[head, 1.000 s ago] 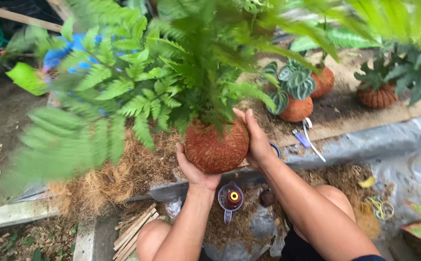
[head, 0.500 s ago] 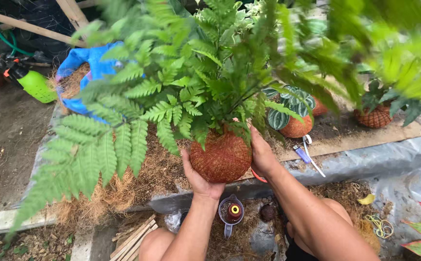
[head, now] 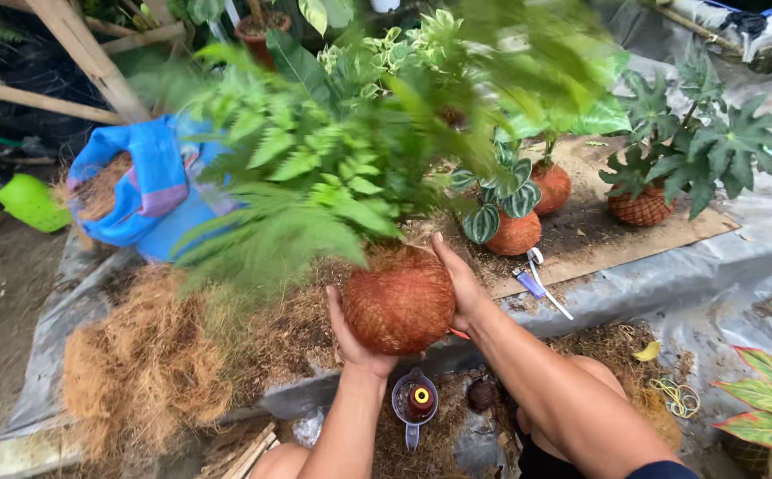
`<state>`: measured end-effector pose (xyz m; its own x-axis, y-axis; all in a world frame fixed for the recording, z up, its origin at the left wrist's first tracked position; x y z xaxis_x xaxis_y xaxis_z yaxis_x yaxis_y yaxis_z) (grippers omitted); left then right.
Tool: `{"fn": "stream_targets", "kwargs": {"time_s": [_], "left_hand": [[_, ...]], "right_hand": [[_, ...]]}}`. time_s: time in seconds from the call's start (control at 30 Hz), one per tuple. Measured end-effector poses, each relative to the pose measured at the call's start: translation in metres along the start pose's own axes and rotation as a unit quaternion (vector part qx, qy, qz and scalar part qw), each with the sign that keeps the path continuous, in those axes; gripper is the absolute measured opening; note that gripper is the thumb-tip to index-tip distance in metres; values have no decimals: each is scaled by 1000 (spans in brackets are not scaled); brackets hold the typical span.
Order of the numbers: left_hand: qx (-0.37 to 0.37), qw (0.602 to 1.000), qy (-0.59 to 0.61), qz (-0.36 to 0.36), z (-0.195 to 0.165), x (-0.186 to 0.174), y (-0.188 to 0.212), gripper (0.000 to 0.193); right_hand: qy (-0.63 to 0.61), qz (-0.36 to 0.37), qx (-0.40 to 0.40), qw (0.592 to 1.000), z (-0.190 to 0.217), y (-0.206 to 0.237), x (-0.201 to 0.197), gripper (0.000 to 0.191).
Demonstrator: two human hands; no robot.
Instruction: The person uses scissors to trim loose fiber from a round coconut-shell planter holding a fern, sets the planter aside, then spreads and fluffs piles of coconut coir fiber on the work bench by hand, pulling clumps apart and shaping the fiber into a flat mat.
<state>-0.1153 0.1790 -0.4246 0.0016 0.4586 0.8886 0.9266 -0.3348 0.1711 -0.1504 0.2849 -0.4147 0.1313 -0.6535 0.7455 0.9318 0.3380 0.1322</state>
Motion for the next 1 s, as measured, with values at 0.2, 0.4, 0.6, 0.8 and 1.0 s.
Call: {"fn": "stream_targets", "kwargs": {"time_s": [0.2,0.4,0.6,0.8,1.0], "left_hand": [[4,1000,12,-10,9,-2,13,87],[20,1000,15,2,10,9,16,87],[33,997,43,46,-1,22,15,84],[44,997,60,16,-13,14,7,79],[40,990,109,84,-35,38,-1,75]], "right_hand": [[71,11,-29,997,16,11,10,74],[60,30,-34,997,24,16,19,76],[39,-52,-33,997,19,6,3,70],[163,-56,-191,966,59,24,27,64],[591,21,-194,783,74,54,114,64]]}}
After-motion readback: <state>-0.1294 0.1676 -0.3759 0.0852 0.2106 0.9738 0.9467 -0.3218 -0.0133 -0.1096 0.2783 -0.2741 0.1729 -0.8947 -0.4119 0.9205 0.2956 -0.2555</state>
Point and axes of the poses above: each hand's wrist, its own y-axis away from the middle knuckle, its own x-axis out of the palm, z = x × y, the point moved 10 cm from there along -y, towards the middle knuckle, and after that the axes turned 3 degrees about x, right-handed, at the moved point
